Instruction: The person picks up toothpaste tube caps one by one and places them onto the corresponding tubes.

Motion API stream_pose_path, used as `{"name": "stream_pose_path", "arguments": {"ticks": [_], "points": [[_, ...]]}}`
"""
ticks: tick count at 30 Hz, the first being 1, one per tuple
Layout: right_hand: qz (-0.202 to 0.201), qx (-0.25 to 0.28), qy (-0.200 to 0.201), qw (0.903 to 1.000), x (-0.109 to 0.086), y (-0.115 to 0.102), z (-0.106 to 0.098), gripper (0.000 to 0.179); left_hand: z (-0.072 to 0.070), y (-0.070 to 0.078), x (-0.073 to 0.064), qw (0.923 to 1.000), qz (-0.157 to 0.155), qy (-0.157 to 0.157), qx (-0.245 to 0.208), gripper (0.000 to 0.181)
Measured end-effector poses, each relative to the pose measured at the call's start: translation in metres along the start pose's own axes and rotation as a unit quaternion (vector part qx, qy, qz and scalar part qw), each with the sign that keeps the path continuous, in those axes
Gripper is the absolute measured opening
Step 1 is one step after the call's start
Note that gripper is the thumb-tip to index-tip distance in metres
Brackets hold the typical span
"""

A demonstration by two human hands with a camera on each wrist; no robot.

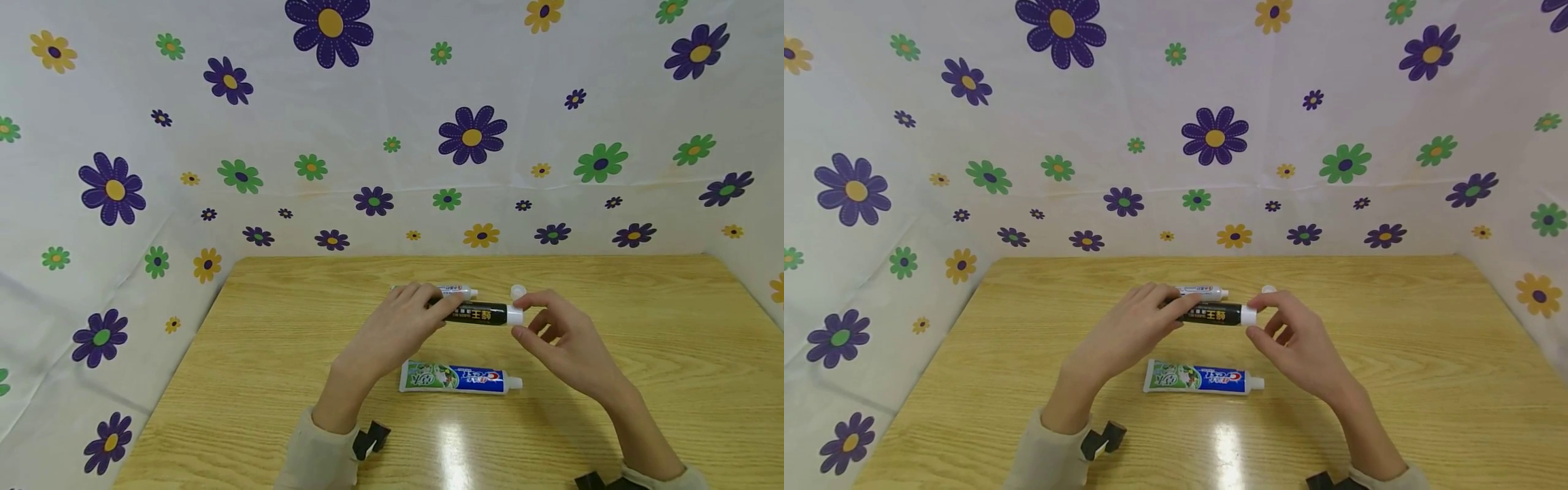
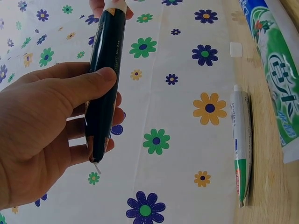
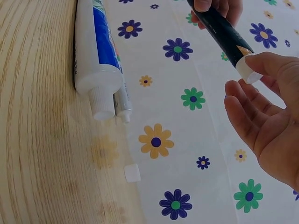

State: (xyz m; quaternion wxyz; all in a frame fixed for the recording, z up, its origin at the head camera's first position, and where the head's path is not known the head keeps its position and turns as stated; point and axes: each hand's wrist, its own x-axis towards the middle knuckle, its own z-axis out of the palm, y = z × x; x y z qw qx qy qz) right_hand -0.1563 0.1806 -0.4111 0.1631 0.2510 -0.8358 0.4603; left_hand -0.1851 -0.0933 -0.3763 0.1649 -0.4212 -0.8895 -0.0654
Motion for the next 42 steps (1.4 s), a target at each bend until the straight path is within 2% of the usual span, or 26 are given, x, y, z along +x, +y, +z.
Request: {"name": "stream_pose_path", "arguments": {"ticks": [11, 16, 21, 25, 31, 33, 35, 38, 42], "points": [[-0.007, -0.017, 0.008, 0.9998, 0.001, -0.003, 0.002, 0.039, -0.001, -0.001, -0.001, 0.9994, -0.008, -0.012, -0.031, 0.047], [-0.042, -0.028, 0.015, 0.9986, 0.002, -0.004, 0.005, 0.042, -0.004, -0.004, -0.003, 0.9984, -0.029, -0.023, -0.044, 0.047], [-0.080, -0.030, 0.020, 0.9962, 0.003, -0.006, 0.008, 0.045, -0.007, -0.008, -0.006, 0.9985, -0.036, -0.022, -0.034, 0.039], [-0.080, -0.031, 0.028, 0.9959, 0.003, -0.008, 0.007, 0.047, -0.009, -0.009, -0.007, 0.9976, -0.058, -0.023, -0.032, 0.036], [-0.070, -0.029, 0.036, 0.9964, 0.001, -0.006, 0.005, 0.045, -0.010, -0.010, -0.008, 0.9927, -0.086, -0.032, -0.078, 0.035], [-0.068, -0.022, 0.039, 0.9967, 0.000, -0.006, 0.004, 0.043, -0.010, -0.011, -0.009, 0.9880, -0.092, -0.038, -0.119, 0.035], [-0.071, -0.012, 0.043, 0.9965, 0.000, -0.005, 0.003, 0.042, -0.010, -0.014, -0.010, 0.9798, -0.093, -0.043, -0.172, 0.034], [-0.075, 0.000, 0.049, 0.9959, 0.000, -0.004, 0.000, 0.042, -0.011, -0.020, -0.012, 0.9619, -0.078, -0.039, -0.259, 0.034], [-0.077, 0.014, 0.059, 0.9952, 0.000, -0.003, -0.003, 0.039, -0.011, -0.029, -0.016, 0.9349, -0.037, -0.015, -0.353, 0.036]]}}
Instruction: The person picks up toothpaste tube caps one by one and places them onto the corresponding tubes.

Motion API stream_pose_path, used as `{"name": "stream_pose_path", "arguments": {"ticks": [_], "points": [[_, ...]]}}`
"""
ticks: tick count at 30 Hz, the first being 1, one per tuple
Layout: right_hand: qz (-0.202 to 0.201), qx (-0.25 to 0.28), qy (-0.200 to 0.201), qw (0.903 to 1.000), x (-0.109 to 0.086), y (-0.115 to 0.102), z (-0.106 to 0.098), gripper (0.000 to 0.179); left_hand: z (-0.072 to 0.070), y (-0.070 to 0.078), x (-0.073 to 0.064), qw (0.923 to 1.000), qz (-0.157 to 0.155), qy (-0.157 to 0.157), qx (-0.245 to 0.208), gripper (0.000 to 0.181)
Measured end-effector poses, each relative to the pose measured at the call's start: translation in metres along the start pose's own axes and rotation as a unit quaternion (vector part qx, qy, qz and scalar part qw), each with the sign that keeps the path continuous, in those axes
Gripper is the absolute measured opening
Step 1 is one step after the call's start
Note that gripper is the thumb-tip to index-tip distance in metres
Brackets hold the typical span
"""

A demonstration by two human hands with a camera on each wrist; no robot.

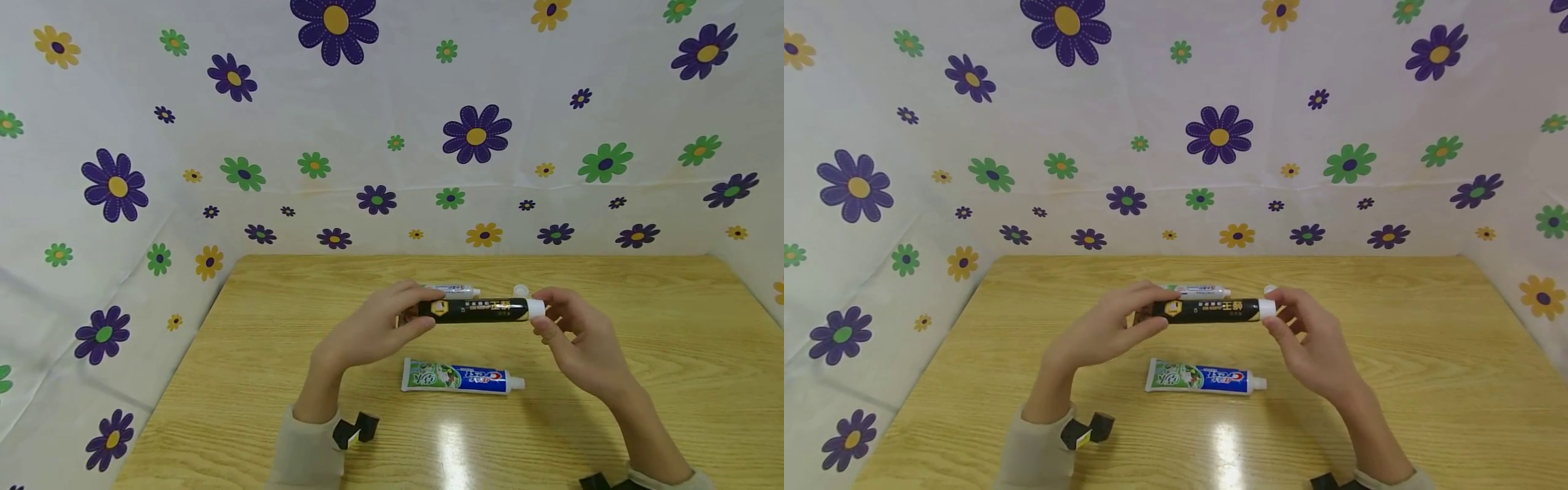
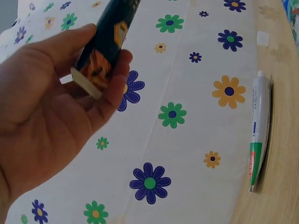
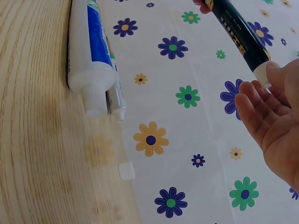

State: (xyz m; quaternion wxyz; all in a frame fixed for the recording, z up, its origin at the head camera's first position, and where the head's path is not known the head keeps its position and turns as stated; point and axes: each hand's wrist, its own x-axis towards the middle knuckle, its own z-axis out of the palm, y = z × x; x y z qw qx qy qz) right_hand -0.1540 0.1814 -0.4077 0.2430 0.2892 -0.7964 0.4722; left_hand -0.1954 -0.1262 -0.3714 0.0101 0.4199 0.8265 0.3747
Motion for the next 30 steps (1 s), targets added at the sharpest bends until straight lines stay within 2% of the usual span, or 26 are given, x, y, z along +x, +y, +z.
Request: {"name": "stream_pose_path", "arguments": {"ticks": [2, 5, 12, 18, 22, 26, 30], "points": [[0.001, 0.015, 0.000, 0.9999, 0.000, 0.000, 0.000, 0.036, -0.002, -0.004, -0.002, 0.9990, 0.021, 0.006, -0.039, 0.036], [0.002, 0.038, -0.010, 0.9992, 0.000, 0.000, 0.000, 0.030, -0.004, -0.009, -0.003, 0.9955, 0.035, 0.015, -0.087, 0.036], [-0.006, 0.042, -0.011, 0.9990, -0.001, 0.000, 0.002, 0.025, -0.002, -0.011, -0.001, 0.9837, 0.021, 0.031, -0.176, 0.036], [-0.012, 0.049, 0.009, 0.9987, -0.001, 0.001, 0.003, 0.019, 0.002, -0.011, 0.003, 0.9788, 0.021, 0.050, -0.198, 0.035], [0.000, 0.052, 0.017, 0.9985, -0.001, -0.001, 0.003, 0.019, 0.001, -0.015, 0.002, 0.9763, 0.022, 0.039, -0.212, 0.035], [-0.001, 0.058, 0.036, 0.9977, -0.001, -0.002, 0.005, 0.019, -0.003, -0.021, -0.002, 0.9762, -0.008, 0.015, -0.216, 0.035], [-0.014, 0.069, 0.058, 0.9958, -0.002, 0.000, 0.005, 0.021, -0.006, -0.023, -0.005, 0.9798, -0.038, 0.006, -0.196, 0.036]]}}
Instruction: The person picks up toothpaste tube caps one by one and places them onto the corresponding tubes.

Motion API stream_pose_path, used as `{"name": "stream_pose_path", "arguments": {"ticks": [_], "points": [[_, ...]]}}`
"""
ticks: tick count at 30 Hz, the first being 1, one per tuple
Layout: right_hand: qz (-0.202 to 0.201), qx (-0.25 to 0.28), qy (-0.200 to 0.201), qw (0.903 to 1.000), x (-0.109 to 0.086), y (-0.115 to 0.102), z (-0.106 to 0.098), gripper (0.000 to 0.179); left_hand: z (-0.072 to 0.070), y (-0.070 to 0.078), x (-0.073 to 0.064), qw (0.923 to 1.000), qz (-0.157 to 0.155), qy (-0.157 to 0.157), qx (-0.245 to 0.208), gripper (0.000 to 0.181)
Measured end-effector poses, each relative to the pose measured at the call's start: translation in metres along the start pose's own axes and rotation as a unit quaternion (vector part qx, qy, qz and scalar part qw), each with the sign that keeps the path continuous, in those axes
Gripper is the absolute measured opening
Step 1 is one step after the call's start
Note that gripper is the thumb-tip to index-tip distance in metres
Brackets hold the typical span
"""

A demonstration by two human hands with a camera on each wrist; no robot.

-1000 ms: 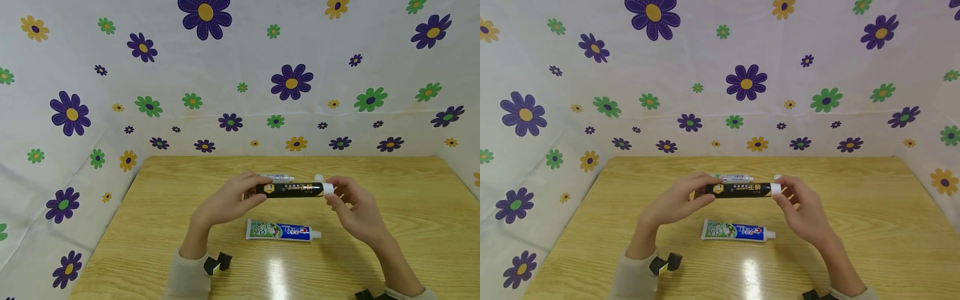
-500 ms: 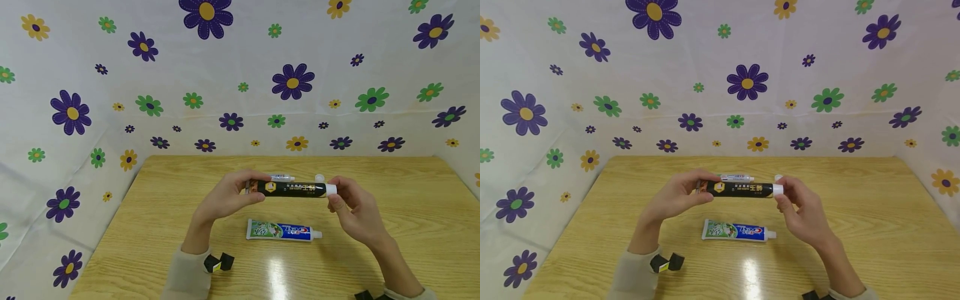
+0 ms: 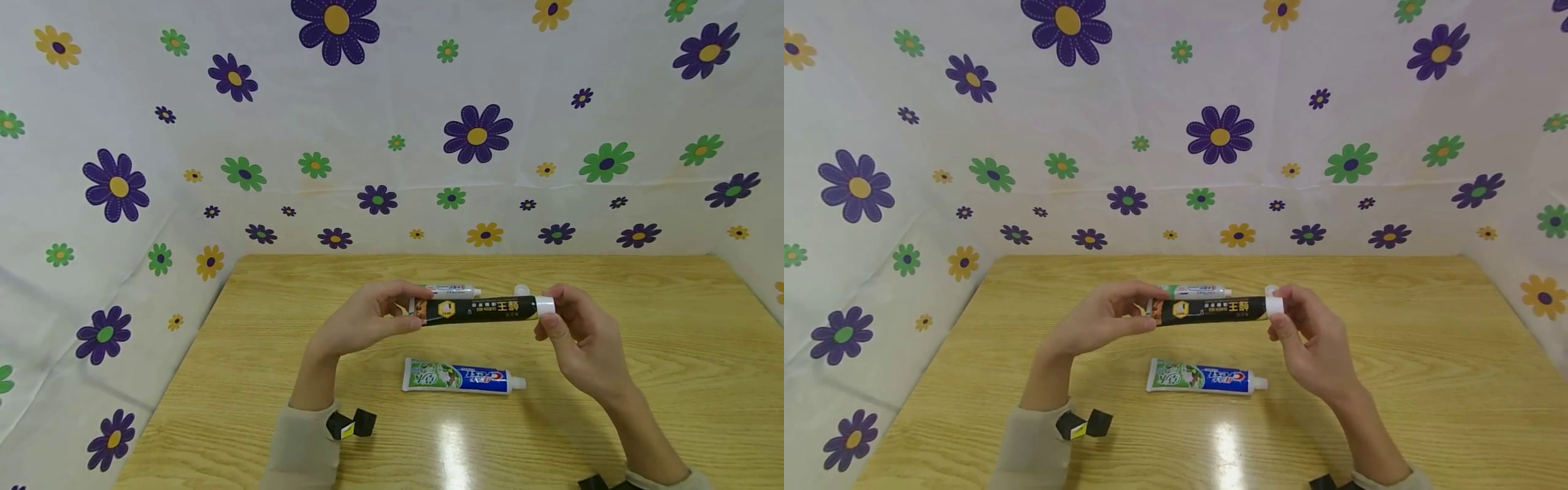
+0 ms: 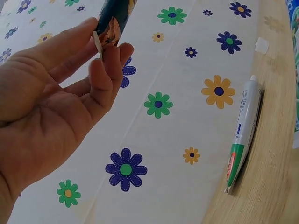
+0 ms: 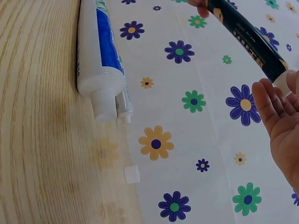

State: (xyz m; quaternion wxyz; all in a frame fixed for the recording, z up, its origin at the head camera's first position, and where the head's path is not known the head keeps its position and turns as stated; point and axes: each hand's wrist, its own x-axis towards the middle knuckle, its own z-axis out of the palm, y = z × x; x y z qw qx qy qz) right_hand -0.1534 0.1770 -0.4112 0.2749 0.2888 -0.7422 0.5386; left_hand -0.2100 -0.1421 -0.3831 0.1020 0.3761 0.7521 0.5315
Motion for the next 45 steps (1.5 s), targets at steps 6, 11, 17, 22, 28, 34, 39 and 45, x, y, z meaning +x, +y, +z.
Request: {"name": "stream_pose_path", "arguments": {"ticks": [6, 11, 17, 22, 28, 34, 39, 45], "points": [[-0.013, 0.003, 0.006, 0.9999, -0.001, 0.004, 0.000, 0.022, 0.000, 0.004, 0.001, 0.9996, 0.015, 0.000, 0.026, 0.036], [-0.004, 0.014, 0.001, 0.9999, -0.001, 0.002, 0.001, 0.019, 0.002, 0.008, 0.000, 0.9977, 0.033, 0.019, 0.056, 0.037], [0.026, 0.037, 0.012, 0.9989, -0.002, 0.002, 0.000, 0.013, 0.008, 0.012, 0.003, 0.9957, 0.025, 0.047, 0.076, 0.033], [0.074, 0.077, 0.023, 0.9940, -0.002, 0.003, 0.000, 0.011, 0.014, 0.016, 0.005, 0.9919, 0.033, 0.069, 0.102, 0.030], [0.152, 0.161, 0.045, 0.9741, 0.001, 0.002, -0.001, 0.012, 0.016, 0.018, 0.006, 0.9820, 0.084, 0.076, 0.152, 0.033], [0.221, 0.163, 0.038, 0.9607, 0.004, 0.000, -0.003, 0.019, 0.014, 0.015, 0.006, 0.9793, 0.079, 0.068, 0.174, 0.036], [0.245, 0.160, 0.011, 0.9561, 0.005, 0.000, -0.006, 0.025, 0.013, 0.010, 0.007, 0.9749, 0.071, 0.055, 0.204, 0.041], [0.258, 0.150, -0.031, 0.9540, 0.004, 0.004, -0.010, 0.032, 0.011, 0.002, 0.008, 0.9650, 0.058, 0.047, 0.252, 0.041]]}}
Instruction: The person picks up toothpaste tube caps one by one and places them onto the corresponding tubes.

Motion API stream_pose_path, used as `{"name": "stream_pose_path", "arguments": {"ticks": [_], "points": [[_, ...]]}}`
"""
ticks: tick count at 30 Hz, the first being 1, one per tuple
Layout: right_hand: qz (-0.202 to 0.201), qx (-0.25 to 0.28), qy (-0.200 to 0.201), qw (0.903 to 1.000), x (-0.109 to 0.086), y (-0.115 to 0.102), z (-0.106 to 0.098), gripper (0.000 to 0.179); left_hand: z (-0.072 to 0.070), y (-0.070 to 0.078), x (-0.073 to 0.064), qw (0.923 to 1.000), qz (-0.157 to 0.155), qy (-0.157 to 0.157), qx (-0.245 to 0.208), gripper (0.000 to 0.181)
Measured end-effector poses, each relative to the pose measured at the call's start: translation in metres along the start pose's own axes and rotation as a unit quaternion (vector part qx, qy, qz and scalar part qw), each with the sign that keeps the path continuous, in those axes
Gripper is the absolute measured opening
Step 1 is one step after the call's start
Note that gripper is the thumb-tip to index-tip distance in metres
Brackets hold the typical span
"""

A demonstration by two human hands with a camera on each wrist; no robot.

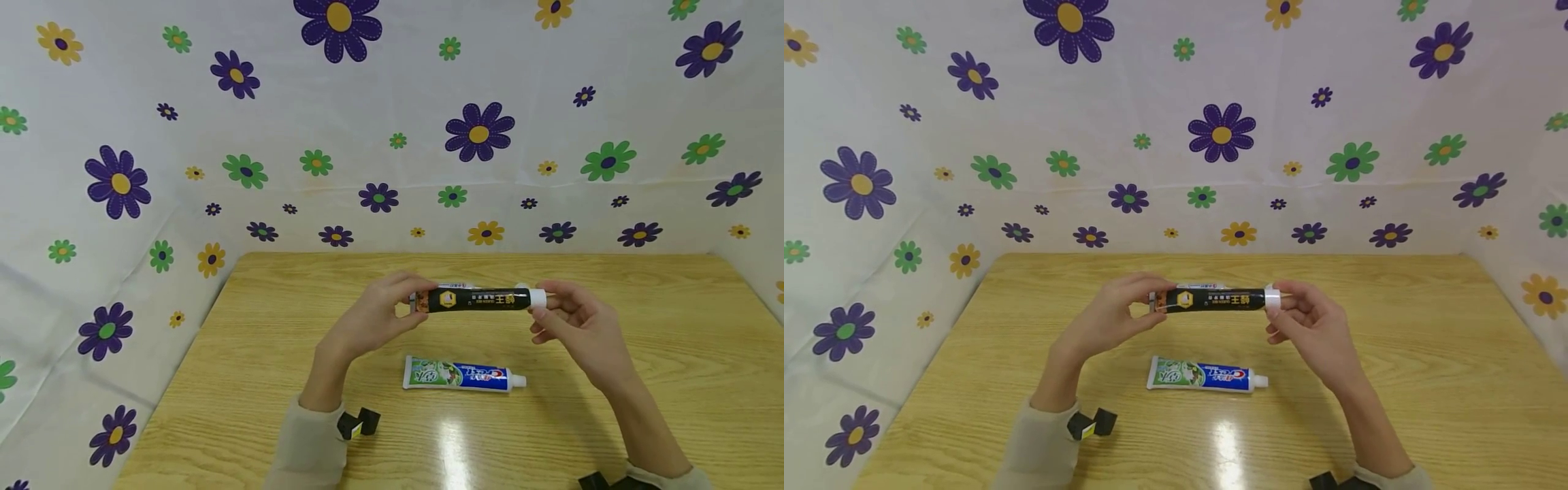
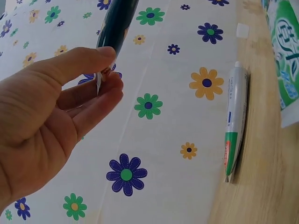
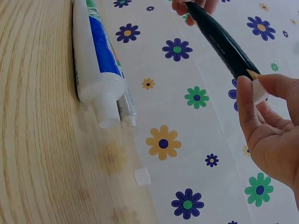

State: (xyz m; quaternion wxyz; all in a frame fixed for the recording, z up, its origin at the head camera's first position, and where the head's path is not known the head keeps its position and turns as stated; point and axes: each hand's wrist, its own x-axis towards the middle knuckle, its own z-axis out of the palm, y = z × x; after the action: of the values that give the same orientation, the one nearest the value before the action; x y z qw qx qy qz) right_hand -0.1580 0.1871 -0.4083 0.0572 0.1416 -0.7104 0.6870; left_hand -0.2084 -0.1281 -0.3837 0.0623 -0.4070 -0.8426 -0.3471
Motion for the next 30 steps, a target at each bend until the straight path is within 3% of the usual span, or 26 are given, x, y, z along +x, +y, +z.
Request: {"name": "stream_pose_path", "arguments": {"ticks": [8, 16, 23, 30], "points": [[0.027, -0.040, -0.008, 0.9988, 0.001, 0.005, -0.001, 0.038, 0.007, -0.004, 0.003, 0.9944, 0.015, -0.028, 0.101, 0.037], [0.071, -0.050, -0.008, 0.9962, 0.004, 0.009, 0.002, 0.045, 0.013, -0.008, 0.004, 0.9930, 0.003, -0.042, 0.110, 0.037], [0.139, -0.046, -0.024, 0.9889, 0.005, 0.014, 0.000, 0.052, 0.020, -0.016, 0.004, 0.9934, -0.043, -0.069, 0.081, 0.037], [0.198, -0.051, -0.076, 0.9760, 0.006, 0.022, -0.006, 0.054, 0.029, -0.022, 0.006, 0.9858, -0.111, -0.107, 0.067, 0.042]]}}
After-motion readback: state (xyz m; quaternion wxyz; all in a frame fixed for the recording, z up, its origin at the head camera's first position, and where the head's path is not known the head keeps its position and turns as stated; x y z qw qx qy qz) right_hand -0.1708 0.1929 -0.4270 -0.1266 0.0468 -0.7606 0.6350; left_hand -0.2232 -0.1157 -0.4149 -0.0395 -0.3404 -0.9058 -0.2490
